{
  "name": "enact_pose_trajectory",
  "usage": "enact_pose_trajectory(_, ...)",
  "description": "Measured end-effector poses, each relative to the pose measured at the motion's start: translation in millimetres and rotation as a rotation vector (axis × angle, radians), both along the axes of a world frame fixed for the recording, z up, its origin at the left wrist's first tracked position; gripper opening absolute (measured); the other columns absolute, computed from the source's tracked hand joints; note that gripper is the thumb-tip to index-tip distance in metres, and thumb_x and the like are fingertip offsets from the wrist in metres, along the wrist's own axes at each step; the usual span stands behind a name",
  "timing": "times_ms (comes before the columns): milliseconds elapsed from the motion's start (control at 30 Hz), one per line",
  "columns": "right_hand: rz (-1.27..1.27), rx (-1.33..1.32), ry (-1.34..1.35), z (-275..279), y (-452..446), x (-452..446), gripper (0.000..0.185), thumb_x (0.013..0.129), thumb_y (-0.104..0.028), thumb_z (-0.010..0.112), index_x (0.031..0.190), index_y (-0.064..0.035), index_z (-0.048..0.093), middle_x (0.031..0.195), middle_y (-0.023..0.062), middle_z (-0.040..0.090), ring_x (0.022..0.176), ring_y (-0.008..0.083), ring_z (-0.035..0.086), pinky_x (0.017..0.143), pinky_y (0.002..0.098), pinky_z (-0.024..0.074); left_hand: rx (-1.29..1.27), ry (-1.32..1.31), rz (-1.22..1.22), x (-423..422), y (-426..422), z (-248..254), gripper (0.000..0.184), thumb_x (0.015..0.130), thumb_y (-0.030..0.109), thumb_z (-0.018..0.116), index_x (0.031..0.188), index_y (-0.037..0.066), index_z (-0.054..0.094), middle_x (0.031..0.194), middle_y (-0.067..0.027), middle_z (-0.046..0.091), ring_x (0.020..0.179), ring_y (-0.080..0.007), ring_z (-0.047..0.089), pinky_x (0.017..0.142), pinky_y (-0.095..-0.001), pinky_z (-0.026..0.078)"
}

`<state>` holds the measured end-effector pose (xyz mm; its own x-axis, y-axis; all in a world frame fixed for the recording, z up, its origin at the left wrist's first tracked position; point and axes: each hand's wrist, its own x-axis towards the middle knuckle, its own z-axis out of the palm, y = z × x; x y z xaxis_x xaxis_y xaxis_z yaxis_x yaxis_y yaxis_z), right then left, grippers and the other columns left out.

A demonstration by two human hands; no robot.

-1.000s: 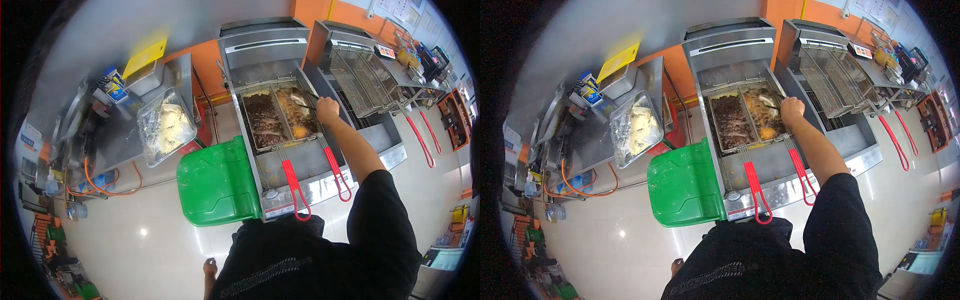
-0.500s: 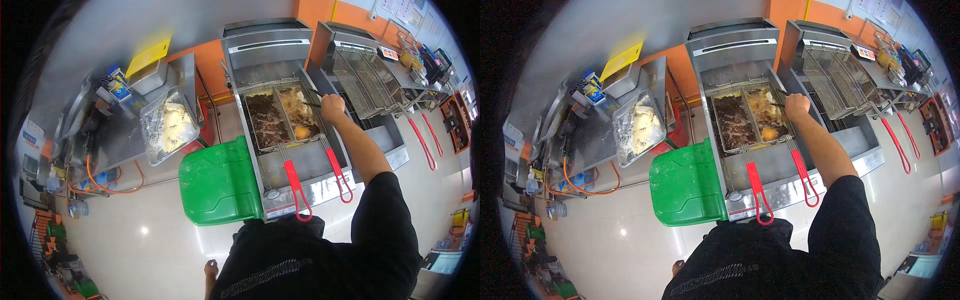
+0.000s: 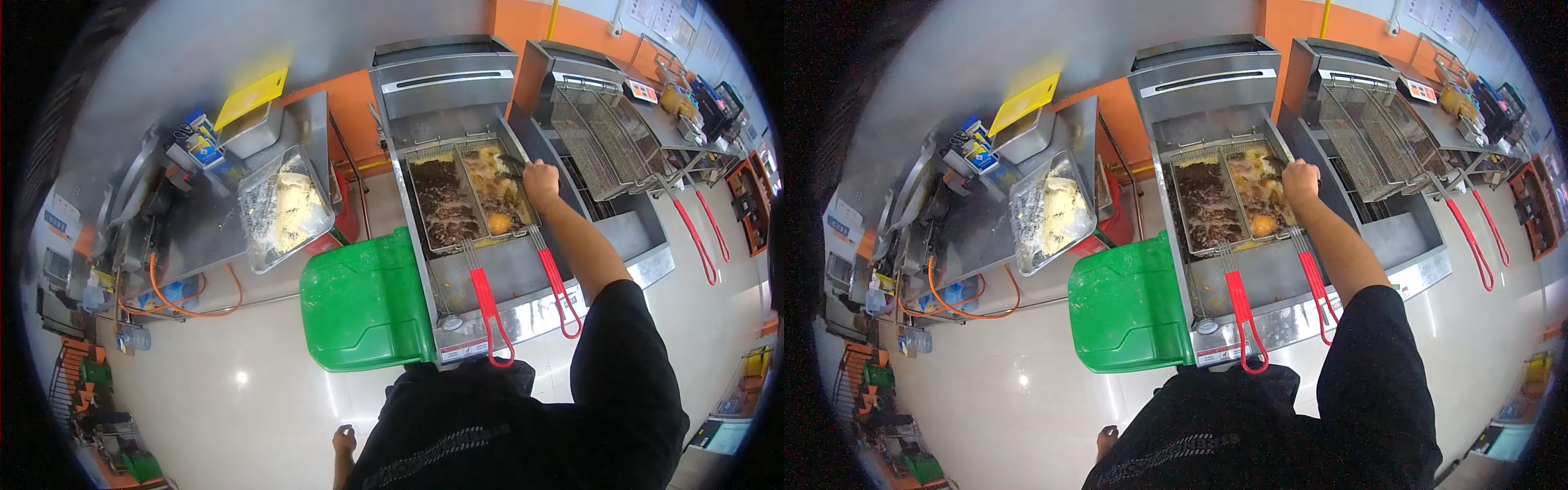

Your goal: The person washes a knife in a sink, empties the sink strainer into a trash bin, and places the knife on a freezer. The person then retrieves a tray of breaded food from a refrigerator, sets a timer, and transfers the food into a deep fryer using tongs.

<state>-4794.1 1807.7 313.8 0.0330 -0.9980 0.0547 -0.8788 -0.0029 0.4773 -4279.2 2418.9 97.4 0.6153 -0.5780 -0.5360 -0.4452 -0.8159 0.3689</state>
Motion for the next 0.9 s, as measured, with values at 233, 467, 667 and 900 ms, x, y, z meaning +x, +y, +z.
enact_pose_trajectory(233,0.003,-0.072,-0.009,8.1,-1.5,-2.2,0.021,0.087,-0.018,0.051,0.105,-0.0096,0.058,0.094,0.0072,0.06,0.083,0.0207,0.064,0.064,0.0319,0.0511,-0.013,-0.061,-0.065,3.0,8.1,-4.6,0.024,0.078,0.025,0.058,0.094,0.011,0.068,0.093,-0.0174,0.066,0.09,-0.0339,0.063,0.082,-0.0396,0.049)
enact_pose_trajectory(467,0.03,0.022,0.072,66.0,6.4,3.7,0.019,0.084,-0.019,0.055,0.099,-0.0102,0.061,0.095,0.0074,0.063,0.085,0.0201,0.064,0.065,0.0312,0.0519,0.002,-0.023,-0.042,4.3,13.1,-17.4,0.026,0.078,0.027,0.057,0.095,0.01,0.068,0.096,-0.0193,0.066,0.094,-0.0353,0.061,0.084,-0.041,0.048)
enact_pose_trajectory(667,0.042,-0.028,0.042,36.1,1.3,3.2,0.023,0.084,-0.018,0.056,0.105,-0.0096,0.059,0.096,0.0076,0.061,0.085,0.0215,0.065,0.066,0.0315,0.0516,0.01,-0.024,-0.058,4.3,2.0,-13.7,0.026,0.079,0.027,0.057,0.096,0.011,0.068,0.096,-0.0202,0.065,0.094,-0.0363,0.061,0.084,-0.0417,0.048)
enact_pose_trajectory(900,0.014,-0.061,-0.04,31.7,-3.9,-3.6,0.027,0.084,-0.017,0.057,0.109,-0.0101,0.056,0.099,0.0084,0.061,0.087,0.0228,0.065,0.068,0.0326,0.0509,0.075,0.012,0.047,7.0,6.0,-11.3,0.024,0.08,0.028,0.059,0.096,0.013,0.068,0.096,-0.0201,0.065,0.094,-0.037,0.061,0.083,-0.0427,0.049)
